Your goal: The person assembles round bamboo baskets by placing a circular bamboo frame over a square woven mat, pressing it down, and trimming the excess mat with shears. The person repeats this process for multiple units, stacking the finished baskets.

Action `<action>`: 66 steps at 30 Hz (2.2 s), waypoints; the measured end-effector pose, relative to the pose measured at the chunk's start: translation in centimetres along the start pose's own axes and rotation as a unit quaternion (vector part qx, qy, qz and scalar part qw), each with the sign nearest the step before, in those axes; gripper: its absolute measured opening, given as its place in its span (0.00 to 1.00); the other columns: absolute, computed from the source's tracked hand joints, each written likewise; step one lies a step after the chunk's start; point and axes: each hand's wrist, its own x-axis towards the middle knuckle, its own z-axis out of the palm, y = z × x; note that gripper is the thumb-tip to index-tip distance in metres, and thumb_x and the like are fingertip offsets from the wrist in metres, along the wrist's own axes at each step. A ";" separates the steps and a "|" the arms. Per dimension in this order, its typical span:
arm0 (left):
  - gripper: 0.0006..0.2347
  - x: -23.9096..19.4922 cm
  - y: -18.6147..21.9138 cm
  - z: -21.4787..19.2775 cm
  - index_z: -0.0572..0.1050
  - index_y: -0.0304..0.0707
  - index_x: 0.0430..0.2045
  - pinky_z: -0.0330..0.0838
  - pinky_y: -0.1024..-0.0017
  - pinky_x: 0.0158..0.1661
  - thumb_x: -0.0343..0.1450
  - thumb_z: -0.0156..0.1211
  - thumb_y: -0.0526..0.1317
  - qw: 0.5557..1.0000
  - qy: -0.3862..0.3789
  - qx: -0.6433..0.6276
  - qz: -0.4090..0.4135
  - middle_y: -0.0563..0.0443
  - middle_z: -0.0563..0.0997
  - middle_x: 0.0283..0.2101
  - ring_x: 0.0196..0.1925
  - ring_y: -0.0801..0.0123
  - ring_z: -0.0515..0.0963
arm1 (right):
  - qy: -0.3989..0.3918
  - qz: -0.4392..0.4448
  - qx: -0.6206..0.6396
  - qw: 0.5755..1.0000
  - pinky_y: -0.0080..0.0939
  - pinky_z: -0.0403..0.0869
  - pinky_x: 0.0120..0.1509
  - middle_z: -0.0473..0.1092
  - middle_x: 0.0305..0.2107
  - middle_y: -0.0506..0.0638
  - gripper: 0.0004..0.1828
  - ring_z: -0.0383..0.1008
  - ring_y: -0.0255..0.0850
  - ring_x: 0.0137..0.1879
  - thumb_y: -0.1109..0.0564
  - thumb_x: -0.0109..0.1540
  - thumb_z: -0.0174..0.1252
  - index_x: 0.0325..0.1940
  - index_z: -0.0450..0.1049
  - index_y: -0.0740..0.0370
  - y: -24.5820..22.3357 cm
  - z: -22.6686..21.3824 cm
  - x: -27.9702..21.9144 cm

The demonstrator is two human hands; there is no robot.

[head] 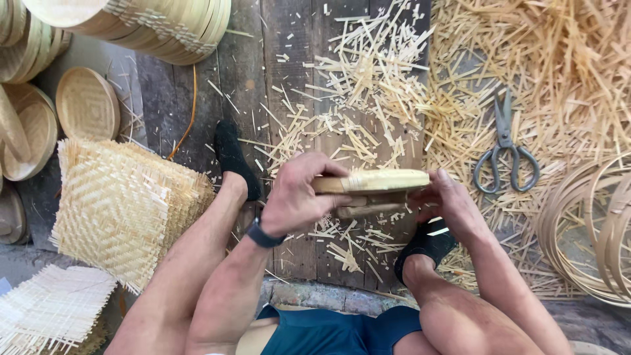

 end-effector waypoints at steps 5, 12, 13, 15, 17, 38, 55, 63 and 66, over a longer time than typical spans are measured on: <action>0.12 -1.0 -0.7 2.3 0.77 0.40 0.32 0.66 0.65 0.43 0.58 0.69 0.28 0.971 -0.003 0.153 0.182 0.54 0.82 0.36 0.39 0.66 0.77 | -0.008 -0.110 0.190 0.976 0.37 0.77 0.52 0.74 0.53 0.55 0.28 0.77 0.40 0.53 0.48 0.70 0.50 0.68 0.67 0.71 -2.1 0.2 1.4; 0.09 -5.9 -9.9 11.3 0.71 0.45 0.37 0.66 0.64 0.49 0.70 0.63 0.30 0.897 -0.103 0.333 0.271 0.50 0.74 0.42 0.47 0.62 0.72 | -0.005 -0.161 0.228 0.960 0.38 0.74 0.67 0.73 0.58 0.58 0.40 0.75 0.41 0.61 0.69 0.57 0.62 0.74 0.61 0.70 0.7 -0.9 3.8; 0.09 -6.8 -10.5 12.3 0.71 0.45 0.39 0.66 0.63 0.52 0.68 0.62 0.32 0.900 -0.098 0.327 0.273 0.50 0.73 0.44 0.49 0.61 0.73 | -0.018 -0.175 0.227 0.958 0.38 0.74 0.68 0.72 0.59 0.58 0.42 0.74 0.42 0.63 0.71 0.56 0.62 0.75 0.60 0.70 1.4 -0.9 3.9; 0.14 -7.7 -11.3 13.9 0.71 0.45 0.42 0.65 0.61 0.57 0.64 0.62 0.36 0.902 -0.087 0.315 0.283 0.50 0.72 0.48 0.54 0.60 0.73 | -0.030 -0.193 0.217 0.956 0.39 0.73 0.67 0.71 0.59 0.58 0.42 0.73 0.41 0.63 0.72 0.55 0.63 0.74 0.59 0.70 2.6 -0.9 4.2; 0.15 -8.2 -11.8 15.3 0.73 0.47 0.44 0.62 0.62 0.58 0.64 0.64 0.38 0.891 -0.068 0.358 0.272 0.51 0.72 0.50 0.55 0.62 0.72 | -0.025 -0.203 0.211 0.956 0.39 0.73 0.67 0.71 0.60 0.58 0.43 0.73 0.41 0.63 0.73 0.54 0.63 0.73 0.59 0.71 3.8 -1.1 5.0; 0.18 -6.3 -25.5 8.0 0.77 0.23 0.54 0.72 0.78 0.49 0.73 0.69 0.39 0.902 0.269 -0.177 -0.289 0.45 0.82 0.48 0.46 0.74 0.78 | 0.614 -0.116 -0.417 0.660 0.50 0.72 0.54 0.71 0.45 0.60 0.19 0.73 0.51 0.49 0.53 0.63 0.72 0.54 0.79 0.65 9.3 -25.7 -17.0; 0.18 -4.3 -20.9 7.2 0.77 0.21 0.51 0.73 0.72 0.50 0.70 0.72 0.35 0.922 0.315 0.051 -0.218 0.36 0.80 0.49 0.48 0.65 0.79 | 0.567 -0.144 -0.535 0.610 0.51 0.76 0.46 0.69 0.41 0.56 0.05 0.76 0.53 0.45 0.60 0.69 0.62 0.40 0.75 0.63 10.3 -25.2 -24.5; 0.25 2.9 -4.5 6.0 0.76 0.24 0.52 0.79 0.70 0.47 0.78 0.57 0.55 0.894 0.121 -0.391 -0.181 0.48 0.81 0.44 0.47 0.68 0.81 | 0.217 -0.478 -0.619 0.584 0.49 0.75 0.50 0.70 0.36 0.50 0.07 0.73 0.47 0.45 0.65 0.56 0.63 0.39 0.77 0.61 -6.2 -10.7 -23.4; 0.20 3.1 -1.8 4.7 0.74 0.38 0.50 0.73 0.73 0.32 0.74 0.48 0.54 0.715 0.150 -0.623 -0.279 0.50 0.80 0.36 0.34 0.70 0.78 | 0.005 -0.499 -0.699 0.512 0.49 0.76 0.52 0.69 0.35 0.48 0.14 0.73 0.45 0.46 0.62 0.49 0.66 0.39 0.77 0.59 -9.2 -5.0 -19.8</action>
